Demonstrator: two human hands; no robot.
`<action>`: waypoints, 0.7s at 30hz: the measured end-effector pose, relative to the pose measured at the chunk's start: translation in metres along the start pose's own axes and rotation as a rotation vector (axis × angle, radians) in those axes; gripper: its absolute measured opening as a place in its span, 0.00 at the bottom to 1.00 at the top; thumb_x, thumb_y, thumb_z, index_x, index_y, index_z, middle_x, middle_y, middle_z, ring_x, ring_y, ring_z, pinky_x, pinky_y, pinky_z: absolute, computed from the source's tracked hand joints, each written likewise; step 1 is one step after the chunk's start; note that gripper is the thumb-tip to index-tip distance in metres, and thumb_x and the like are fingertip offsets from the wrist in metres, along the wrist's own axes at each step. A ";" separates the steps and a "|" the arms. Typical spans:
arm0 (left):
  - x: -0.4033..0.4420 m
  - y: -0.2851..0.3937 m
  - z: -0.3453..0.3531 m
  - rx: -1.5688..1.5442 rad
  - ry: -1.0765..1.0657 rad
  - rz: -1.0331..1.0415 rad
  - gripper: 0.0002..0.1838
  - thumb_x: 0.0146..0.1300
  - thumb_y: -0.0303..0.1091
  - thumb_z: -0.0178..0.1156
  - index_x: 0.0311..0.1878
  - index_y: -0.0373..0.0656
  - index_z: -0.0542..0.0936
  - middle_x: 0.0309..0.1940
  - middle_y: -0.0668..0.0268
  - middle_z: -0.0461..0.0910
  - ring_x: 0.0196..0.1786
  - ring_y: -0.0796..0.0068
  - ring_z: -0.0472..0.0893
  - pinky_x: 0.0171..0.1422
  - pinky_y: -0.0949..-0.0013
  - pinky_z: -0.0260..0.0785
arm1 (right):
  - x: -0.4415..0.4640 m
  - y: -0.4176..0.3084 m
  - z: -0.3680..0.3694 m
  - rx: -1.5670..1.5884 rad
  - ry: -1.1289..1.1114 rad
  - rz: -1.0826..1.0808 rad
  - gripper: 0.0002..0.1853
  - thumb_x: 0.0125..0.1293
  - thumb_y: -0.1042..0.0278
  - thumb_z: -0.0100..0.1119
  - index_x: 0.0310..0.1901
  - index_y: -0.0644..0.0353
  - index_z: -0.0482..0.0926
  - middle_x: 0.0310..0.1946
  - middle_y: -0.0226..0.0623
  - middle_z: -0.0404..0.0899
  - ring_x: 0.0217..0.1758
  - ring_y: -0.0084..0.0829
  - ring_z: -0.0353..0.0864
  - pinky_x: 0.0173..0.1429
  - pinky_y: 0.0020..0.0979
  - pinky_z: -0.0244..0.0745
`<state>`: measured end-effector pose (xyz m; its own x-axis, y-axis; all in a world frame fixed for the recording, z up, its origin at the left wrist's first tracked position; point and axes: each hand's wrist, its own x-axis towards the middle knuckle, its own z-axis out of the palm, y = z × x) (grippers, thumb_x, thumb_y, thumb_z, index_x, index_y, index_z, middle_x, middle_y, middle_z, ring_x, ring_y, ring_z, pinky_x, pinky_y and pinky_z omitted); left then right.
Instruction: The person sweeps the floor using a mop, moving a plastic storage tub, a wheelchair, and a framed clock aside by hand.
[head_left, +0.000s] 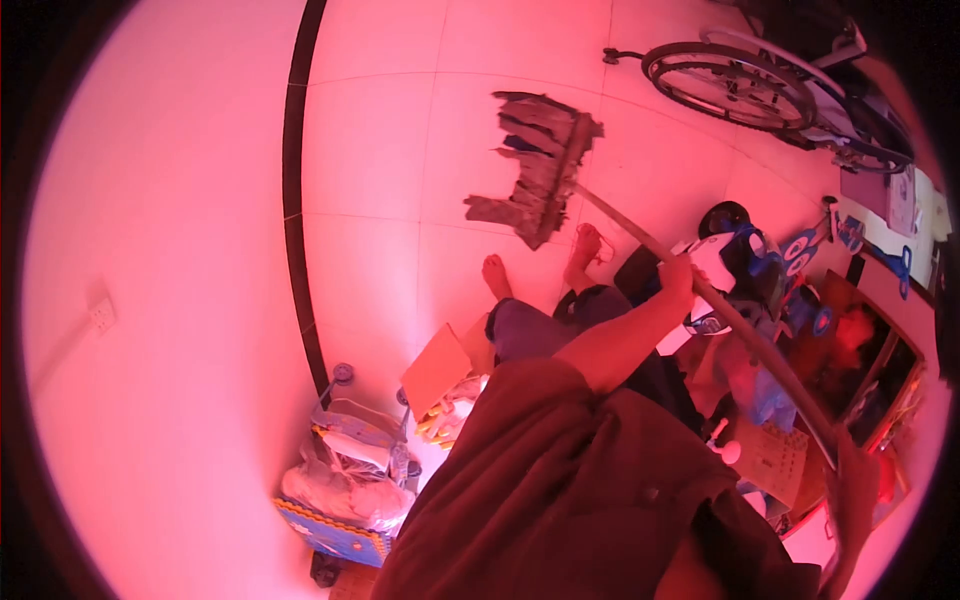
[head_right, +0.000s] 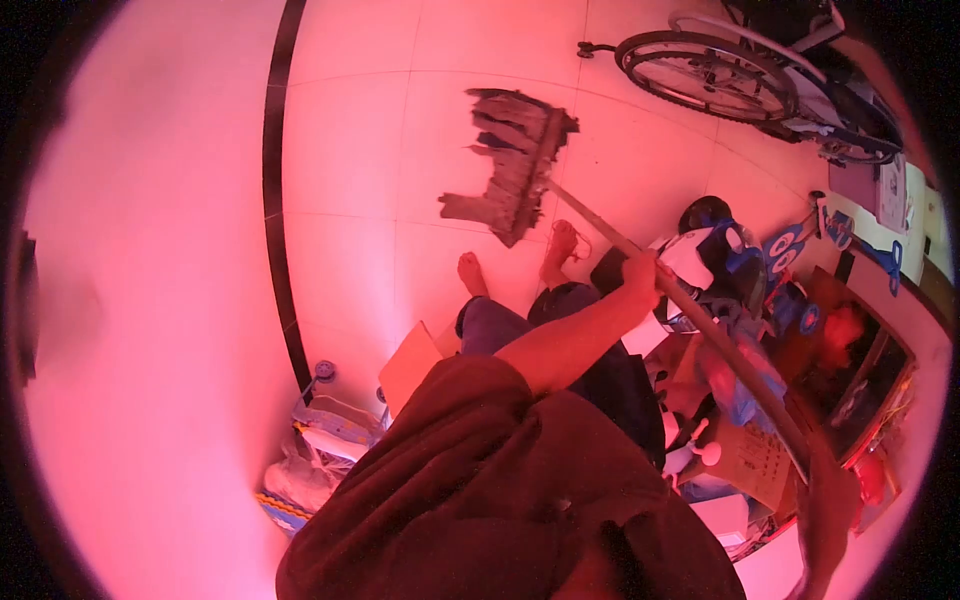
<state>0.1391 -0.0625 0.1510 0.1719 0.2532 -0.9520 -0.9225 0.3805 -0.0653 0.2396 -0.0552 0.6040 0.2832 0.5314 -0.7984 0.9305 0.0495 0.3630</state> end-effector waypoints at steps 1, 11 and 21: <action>-0.004 -0.007 0.011 -0.122 -0.107 -0.148 0.11 0.60 0.35 0.55 0.24 0.44 0.67 0.15 0.63 0.67 0.18 0.66 0.71 0.23 0.62 0.69 | -0.011 0.012 -0.005 -0.029 -0.043 0.069 0.31 0.45 0.87 0.56 0.56 0.58 0.71 0.45 0.50 0.77 0.47 0.52 0.76 0.48 0.43 0.70; -0.079 -0.052 0.083 -0.291 -0.156 -0.236 0.10 0.54 0.32 0.56 0.22 0.42 0.66 0.14 0.61 0.67 0.17 0.64 0.71 0.22 0.62 0.69 | -0.070 0.220 0.014 0.001 0.182 0.075 0.25 0.45 0.82 0.62 0.50 0.60 0.74 0.32 0.41 0.75 0.35 0.39 0.73 0.38 0.36 0.67; -0.075 0.045 0.039 0.054 -0.061 0.078 0.10 0.55 0.32 0.56 0.24 0.38 0.69 0.15 0.60 0.70 0.16 0.64 0.74 0.18 0.63 0.67 | 0.049 0.217 0.132 0.711 -0.500 0.030 0.12 0.46 0.75 0.68 0.34 0.63 0.79 0.14 0.29 0.72 0.13 0.21 0.69 0.17 0.25 0.63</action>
<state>0.0980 -0.0299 0.2311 0.1222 0.3376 -0.9333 -0.9141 0.4047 0.0266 0.4863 -0.1299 0.5806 0.2240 0.0817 -0.9712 0.7981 -0.5873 0.1346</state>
